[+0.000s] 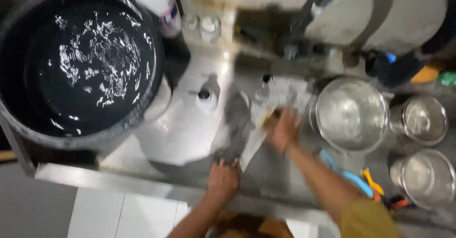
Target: Cleaning shoe insoles by scrubbing them with soap and water in a sink.
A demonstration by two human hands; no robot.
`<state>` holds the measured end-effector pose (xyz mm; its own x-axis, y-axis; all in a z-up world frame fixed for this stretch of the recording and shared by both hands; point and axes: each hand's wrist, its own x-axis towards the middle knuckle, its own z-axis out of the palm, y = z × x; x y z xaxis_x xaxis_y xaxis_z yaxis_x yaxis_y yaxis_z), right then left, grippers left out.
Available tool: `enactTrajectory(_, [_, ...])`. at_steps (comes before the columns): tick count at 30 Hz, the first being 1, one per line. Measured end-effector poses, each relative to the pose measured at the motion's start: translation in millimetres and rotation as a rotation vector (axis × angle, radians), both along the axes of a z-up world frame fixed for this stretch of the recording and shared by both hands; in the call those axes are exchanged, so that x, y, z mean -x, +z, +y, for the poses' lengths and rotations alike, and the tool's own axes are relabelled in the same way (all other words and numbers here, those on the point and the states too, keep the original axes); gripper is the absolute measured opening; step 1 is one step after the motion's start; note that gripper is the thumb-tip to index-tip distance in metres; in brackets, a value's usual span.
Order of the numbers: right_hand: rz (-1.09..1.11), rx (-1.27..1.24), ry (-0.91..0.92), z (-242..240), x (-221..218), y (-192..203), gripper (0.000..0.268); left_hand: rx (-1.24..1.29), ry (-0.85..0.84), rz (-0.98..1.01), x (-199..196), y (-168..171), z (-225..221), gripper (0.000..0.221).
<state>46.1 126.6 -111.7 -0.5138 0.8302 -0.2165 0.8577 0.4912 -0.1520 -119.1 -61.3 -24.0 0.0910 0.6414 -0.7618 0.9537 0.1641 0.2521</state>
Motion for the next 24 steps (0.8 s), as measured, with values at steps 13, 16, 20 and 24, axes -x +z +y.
enactTrajectory(13, [0.352, 0.3, 0.062, -30, 5, 37, 0.055, 0.076, -0.003, 0.005, -1, 13, 5, 0.05])
enactTrajectory(16, [0.427, 0.401, -0.359, 17, 16, 28, 0.06, 0.185, -0.046, 0.017, -1, 34, 11, 0.053])
enactTrajectory(20, [0.368, 0.033, 0.557, -97, -6, 14, 0.05, 0.041, 0.045, 0.014, -7, -22, -12, 0.05])
enactTrajectory(24, [0.343, 0.352, -0.247, 13, 32, 40, 0.05, 0.166, 0.018, -0.021, 0, 19, 6, 0.053])
